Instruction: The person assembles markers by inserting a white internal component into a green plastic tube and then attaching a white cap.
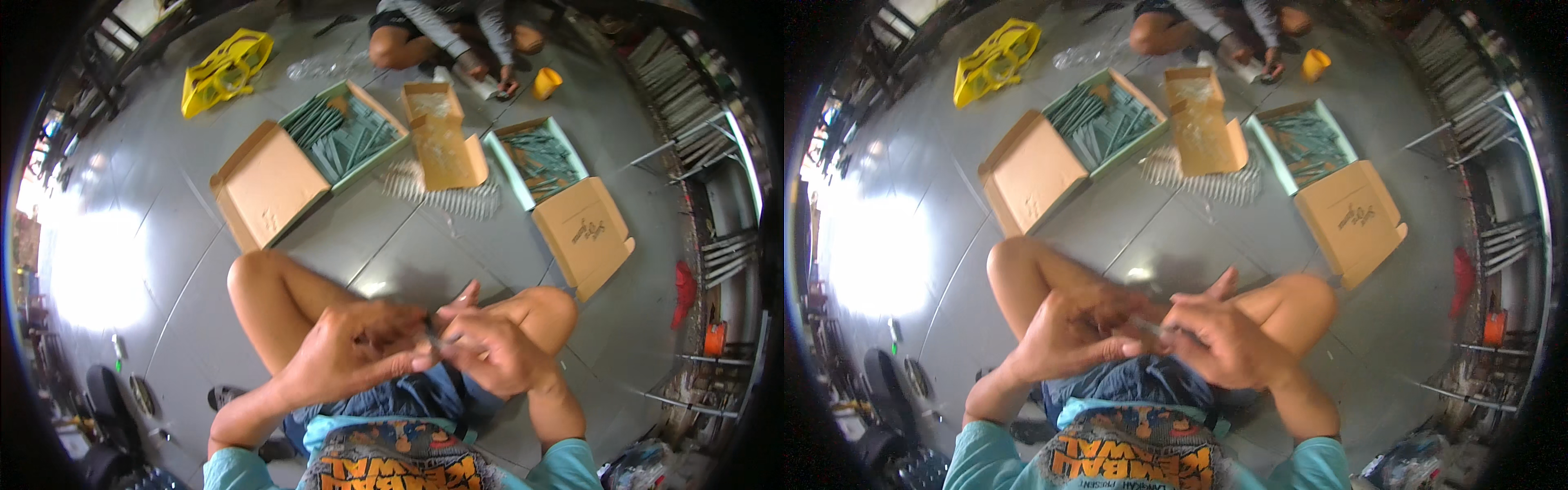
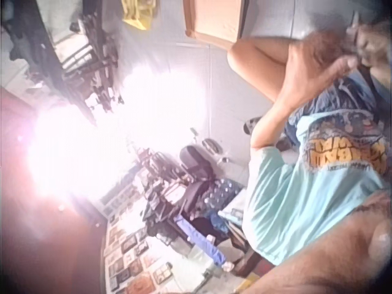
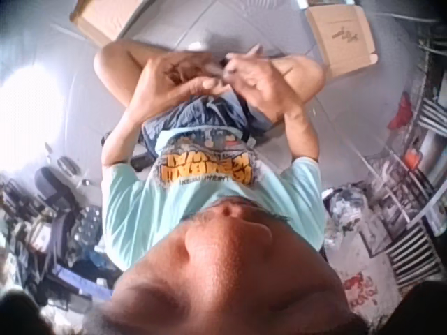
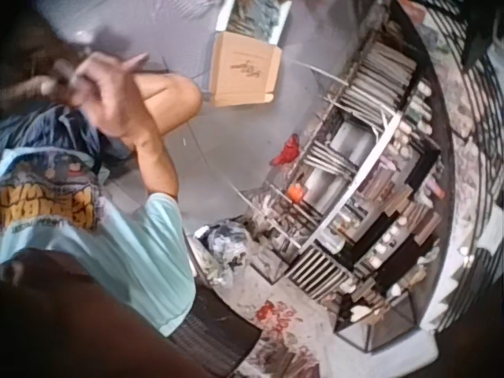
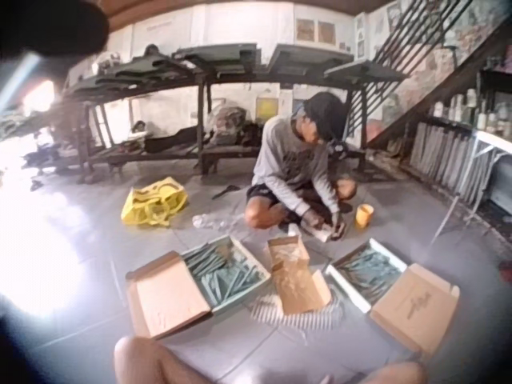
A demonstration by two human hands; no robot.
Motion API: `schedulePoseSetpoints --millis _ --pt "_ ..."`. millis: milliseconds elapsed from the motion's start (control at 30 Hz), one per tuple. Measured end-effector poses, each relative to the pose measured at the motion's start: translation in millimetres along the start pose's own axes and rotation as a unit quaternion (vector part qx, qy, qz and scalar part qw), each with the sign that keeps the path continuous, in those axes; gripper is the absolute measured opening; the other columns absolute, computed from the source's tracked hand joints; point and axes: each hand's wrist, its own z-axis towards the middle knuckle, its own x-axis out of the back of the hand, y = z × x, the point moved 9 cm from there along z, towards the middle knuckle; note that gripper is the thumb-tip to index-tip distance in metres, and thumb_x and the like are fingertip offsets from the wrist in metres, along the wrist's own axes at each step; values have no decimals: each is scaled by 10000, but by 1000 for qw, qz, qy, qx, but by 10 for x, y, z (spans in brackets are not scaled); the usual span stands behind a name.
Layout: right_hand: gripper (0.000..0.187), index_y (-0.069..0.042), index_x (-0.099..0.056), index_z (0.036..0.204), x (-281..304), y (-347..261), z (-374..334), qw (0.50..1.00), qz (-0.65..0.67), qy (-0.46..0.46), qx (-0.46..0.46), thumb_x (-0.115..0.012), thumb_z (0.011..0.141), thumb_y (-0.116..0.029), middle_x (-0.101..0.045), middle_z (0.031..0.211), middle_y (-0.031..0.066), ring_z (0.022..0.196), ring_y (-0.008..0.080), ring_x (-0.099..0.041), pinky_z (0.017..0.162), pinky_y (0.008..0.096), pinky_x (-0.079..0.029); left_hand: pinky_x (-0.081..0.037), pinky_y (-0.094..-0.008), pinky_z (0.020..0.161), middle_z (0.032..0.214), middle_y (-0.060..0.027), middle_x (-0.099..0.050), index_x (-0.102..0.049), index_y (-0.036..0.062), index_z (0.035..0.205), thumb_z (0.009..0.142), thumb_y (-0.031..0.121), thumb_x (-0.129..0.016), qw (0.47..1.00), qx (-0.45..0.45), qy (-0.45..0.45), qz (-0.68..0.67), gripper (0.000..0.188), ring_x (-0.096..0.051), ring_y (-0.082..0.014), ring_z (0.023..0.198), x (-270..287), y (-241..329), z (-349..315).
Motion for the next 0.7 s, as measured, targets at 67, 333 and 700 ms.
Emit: schedulePoseSetpoints --millis 67,333,700 --pt "73 -11 -600 912 -129 48 -33 999 38 -25 7 -629 896 -76 -629 782 118 733 350 -644 1047 500 -445 -568 -285 659 908 -90 -751 -688 11 1141 831 275 -817 998 -1 -54 25 427 -698 -152 718 -107 -46 1" --pt "88 -9 -585 869 -198 -177 -62 998 -9 -25 64 -657 855 -57 -619 799 94 785 303 -642 1034 519 -468 -544 -305 593 742 -107 -722 -764 54 957 840 200 -797 989 2 -64 135 190 -694 -182 635 -137 55 -88" --pt "124 -16 -609 859 -384 -291 -210 992 -45 -104 51 -654 857 -132 -608 809 102 823 286 -637 1072 546 -423 -558 -308 614 799 -91 -735 -786 49 884 813 163 -804 973 -25 -89 212 135 -700 -217 667 -121 203 -411"
